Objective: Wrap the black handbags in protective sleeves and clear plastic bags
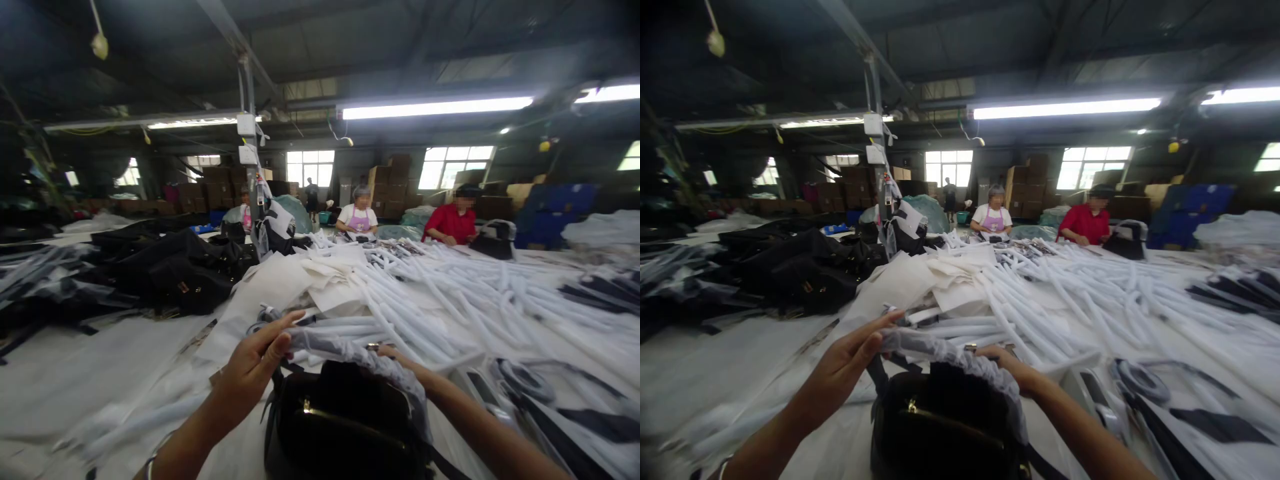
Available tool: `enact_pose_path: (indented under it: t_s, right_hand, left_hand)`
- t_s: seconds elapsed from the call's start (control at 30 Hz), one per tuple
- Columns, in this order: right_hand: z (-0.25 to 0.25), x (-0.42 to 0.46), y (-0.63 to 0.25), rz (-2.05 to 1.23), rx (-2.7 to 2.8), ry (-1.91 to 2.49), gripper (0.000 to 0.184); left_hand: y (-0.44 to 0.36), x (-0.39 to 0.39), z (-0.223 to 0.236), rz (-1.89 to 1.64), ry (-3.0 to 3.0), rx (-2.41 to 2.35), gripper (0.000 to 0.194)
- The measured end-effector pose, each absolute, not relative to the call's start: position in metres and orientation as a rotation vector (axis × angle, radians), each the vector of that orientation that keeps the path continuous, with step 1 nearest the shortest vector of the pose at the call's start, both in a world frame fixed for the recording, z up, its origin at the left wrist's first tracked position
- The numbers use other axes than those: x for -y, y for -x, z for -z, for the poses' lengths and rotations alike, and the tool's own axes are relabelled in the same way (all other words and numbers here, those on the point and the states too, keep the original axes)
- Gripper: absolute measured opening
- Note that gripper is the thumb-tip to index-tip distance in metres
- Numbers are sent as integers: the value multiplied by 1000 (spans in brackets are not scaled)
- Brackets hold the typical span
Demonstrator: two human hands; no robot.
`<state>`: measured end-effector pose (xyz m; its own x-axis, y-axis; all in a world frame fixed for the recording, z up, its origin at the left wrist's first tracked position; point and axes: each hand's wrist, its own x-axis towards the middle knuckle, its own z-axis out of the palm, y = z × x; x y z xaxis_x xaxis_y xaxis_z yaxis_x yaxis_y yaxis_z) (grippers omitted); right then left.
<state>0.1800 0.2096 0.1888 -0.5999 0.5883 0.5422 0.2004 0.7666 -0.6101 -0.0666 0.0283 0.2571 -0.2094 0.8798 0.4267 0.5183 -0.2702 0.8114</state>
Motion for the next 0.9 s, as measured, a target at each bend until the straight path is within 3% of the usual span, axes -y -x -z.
enact_pose_path:
  t_s: [0.1, 0.23, 0.33, 0.47, 0.63, 0.9]
  right_hand:
    - [-208, -220, -203, -757, 2252, 650, 24]
    - [-229, -195, -231, -698, 2063, 842, 35]
    - [-242, -147, -230, -452, 2019, 801, 36]
    - [-263, -104, -202, 28, 2292, 489, 55]
    - [-285, -113, -178, 302, 2423, 360, 31]
    - [-299, -125, -161, 321, 2591, 67, 29]
  left_hand:
    - [63, -28, -253, -1486, -1504, -1630, 40]
    - [59, -26, -240, -1678, -1149, -1501, 40]
    - [45, -24, -240, -1672, -1106, -1389, 39]
    - [25, -19, -248, -1557, -1279, -1341, 36]
    - [36, -10, -235, -1589, -1398, -1220, 44]
    - [57, -16, -214, -1521, -1341, -1034, 39]
